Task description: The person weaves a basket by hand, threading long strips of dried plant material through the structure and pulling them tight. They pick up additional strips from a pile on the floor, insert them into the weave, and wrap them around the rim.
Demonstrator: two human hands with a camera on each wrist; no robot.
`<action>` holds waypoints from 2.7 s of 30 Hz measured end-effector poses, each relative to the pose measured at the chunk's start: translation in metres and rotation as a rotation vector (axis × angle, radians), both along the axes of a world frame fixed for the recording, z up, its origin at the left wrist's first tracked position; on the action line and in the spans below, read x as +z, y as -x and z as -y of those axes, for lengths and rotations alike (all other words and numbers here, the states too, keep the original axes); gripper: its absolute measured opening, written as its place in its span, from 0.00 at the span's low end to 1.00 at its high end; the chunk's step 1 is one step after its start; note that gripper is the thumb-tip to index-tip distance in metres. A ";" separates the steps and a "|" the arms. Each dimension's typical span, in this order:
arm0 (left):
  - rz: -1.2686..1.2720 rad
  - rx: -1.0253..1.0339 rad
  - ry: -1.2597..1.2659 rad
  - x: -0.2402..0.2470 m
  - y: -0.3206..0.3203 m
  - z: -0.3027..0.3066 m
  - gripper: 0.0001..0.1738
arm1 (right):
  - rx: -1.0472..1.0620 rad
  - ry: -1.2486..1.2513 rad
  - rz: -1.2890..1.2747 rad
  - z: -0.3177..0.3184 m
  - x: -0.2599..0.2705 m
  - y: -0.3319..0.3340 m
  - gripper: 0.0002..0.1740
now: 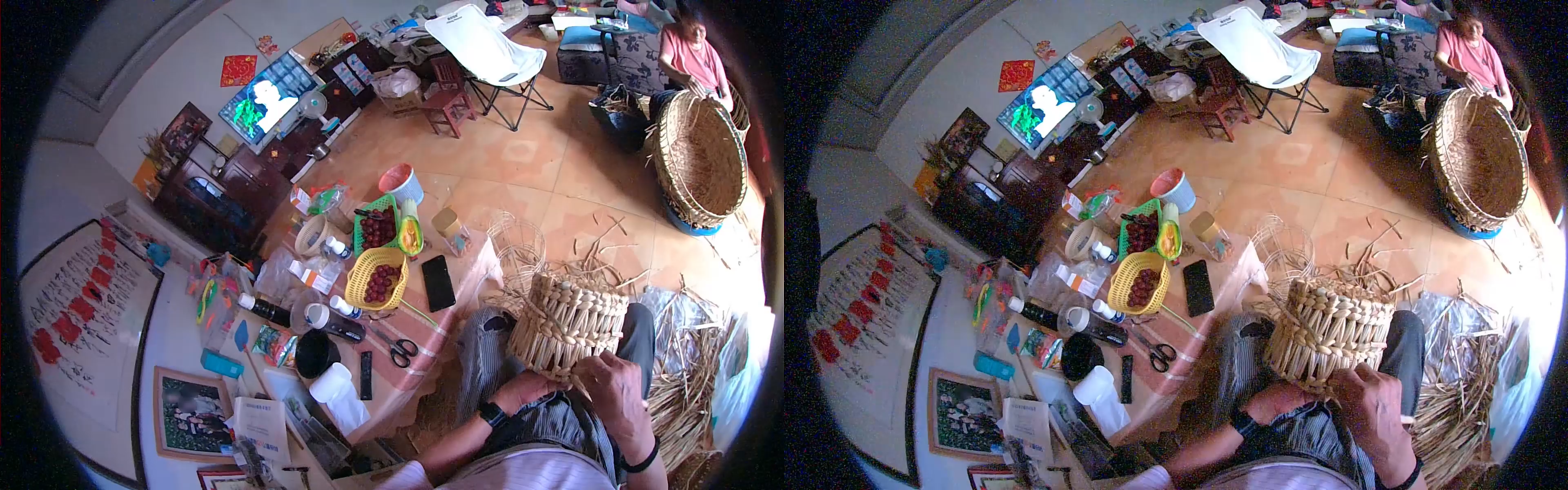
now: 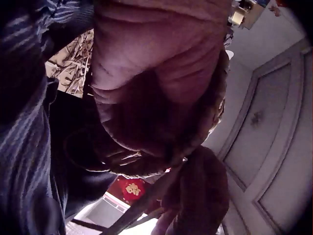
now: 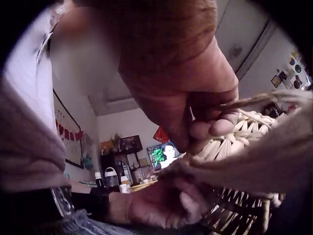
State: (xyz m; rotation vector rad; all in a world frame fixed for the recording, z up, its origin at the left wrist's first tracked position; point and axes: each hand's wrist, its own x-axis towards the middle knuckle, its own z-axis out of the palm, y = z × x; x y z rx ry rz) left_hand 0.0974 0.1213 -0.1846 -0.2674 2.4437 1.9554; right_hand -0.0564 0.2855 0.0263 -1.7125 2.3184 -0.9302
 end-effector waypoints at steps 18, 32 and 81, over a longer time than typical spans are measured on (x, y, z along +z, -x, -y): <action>0.022 0.222 -0.012 -0.021 -0.006 0.000 0.26 | -0.013 -0.079 -0.010 0.006 0.004 -0.007 0.07; 0.170 0.090 0.348 0.021 0.009 -0.005 0.29 | 0.023 -0.103 -0.001 0.008 0.015 -0.003 0.05; 0.179 0.410 -0.655 0.085 0.005 -0.030 0.24 | -0.147 0.023 0.476 -0.001 -0.063 0.004 0.13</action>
